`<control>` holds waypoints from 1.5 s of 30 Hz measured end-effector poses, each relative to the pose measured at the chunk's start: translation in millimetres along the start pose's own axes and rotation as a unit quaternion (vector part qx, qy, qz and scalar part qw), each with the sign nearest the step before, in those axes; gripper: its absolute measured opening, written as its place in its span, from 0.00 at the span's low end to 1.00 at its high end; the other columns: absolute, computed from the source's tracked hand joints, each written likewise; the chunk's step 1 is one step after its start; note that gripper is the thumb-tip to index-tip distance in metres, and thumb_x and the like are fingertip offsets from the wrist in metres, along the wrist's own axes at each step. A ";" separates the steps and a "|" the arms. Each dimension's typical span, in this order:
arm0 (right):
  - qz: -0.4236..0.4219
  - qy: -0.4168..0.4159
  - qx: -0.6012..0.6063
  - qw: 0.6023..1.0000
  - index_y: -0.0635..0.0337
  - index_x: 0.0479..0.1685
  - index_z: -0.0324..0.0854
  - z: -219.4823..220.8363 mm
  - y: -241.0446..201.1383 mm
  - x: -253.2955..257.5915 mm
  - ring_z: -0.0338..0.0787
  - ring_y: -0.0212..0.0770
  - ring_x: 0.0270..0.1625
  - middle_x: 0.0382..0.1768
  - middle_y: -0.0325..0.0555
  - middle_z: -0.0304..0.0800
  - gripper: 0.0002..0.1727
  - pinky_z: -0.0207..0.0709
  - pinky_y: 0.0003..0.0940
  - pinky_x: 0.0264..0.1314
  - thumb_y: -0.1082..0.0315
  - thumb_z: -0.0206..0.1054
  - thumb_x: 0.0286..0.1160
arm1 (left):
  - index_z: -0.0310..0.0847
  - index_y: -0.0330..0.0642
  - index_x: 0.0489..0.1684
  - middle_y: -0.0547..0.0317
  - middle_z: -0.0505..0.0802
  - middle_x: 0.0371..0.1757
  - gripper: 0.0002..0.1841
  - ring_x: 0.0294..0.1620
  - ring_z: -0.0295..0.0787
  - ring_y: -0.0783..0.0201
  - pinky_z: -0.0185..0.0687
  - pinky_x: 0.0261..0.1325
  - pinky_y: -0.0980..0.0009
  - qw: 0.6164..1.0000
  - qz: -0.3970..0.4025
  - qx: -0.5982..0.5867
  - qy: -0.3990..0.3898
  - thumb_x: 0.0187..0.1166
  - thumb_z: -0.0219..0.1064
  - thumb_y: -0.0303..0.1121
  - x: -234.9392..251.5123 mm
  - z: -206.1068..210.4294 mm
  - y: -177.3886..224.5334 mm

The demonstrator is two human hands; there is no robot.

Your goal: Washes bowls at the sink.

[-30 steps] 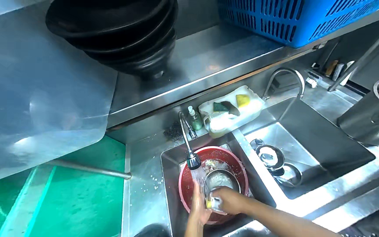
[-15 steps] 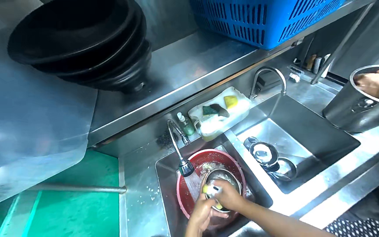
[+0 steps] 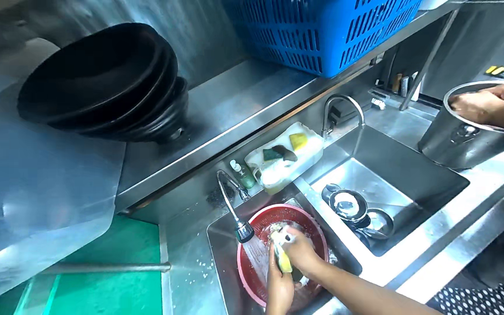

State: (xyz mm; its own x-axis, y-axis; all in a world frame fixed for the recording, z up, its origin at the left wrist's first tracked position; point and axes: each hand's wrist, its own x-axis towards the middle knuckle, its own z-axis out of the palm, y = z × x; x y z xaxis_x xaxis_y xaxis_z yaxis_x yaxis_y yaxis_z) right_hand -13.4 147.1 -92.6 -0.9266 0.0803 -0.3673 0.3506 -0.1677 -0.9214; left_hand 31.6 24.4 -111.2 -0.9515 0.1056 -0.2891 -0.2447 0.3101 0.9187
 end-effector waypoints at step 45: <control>-0.144 -0.189 -0.453 0.859 0.60 0.60 0.88 -19.8 -5.1 -8.9 0.81 0.61 0.74 0.65 0.58 0.89 0.17 0.66 0.62 0.84 0.76 0.67 0.72 | 0.61 0.26 0.86 0.38 0.69 0.88 0.28 0.90 0.63 0.58 0.57 0.91 0.65 0.969 0.226 -0.018 0.098 0.86 0.48 0.28 21.9 -7.9 24.6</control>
State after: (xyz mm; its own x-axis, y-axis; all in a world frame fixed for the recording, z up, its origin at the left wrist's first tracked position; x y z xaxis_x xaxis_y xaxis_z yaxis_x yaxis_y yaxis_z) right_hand -4.3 166.8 -87.1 -0.9106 -0.3628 -0.1978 -0.0974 0.6537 -0.7505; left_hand 3.2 26.8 -92.8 -0.9794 0.0399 0.1979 0.2017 0.2407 0.9494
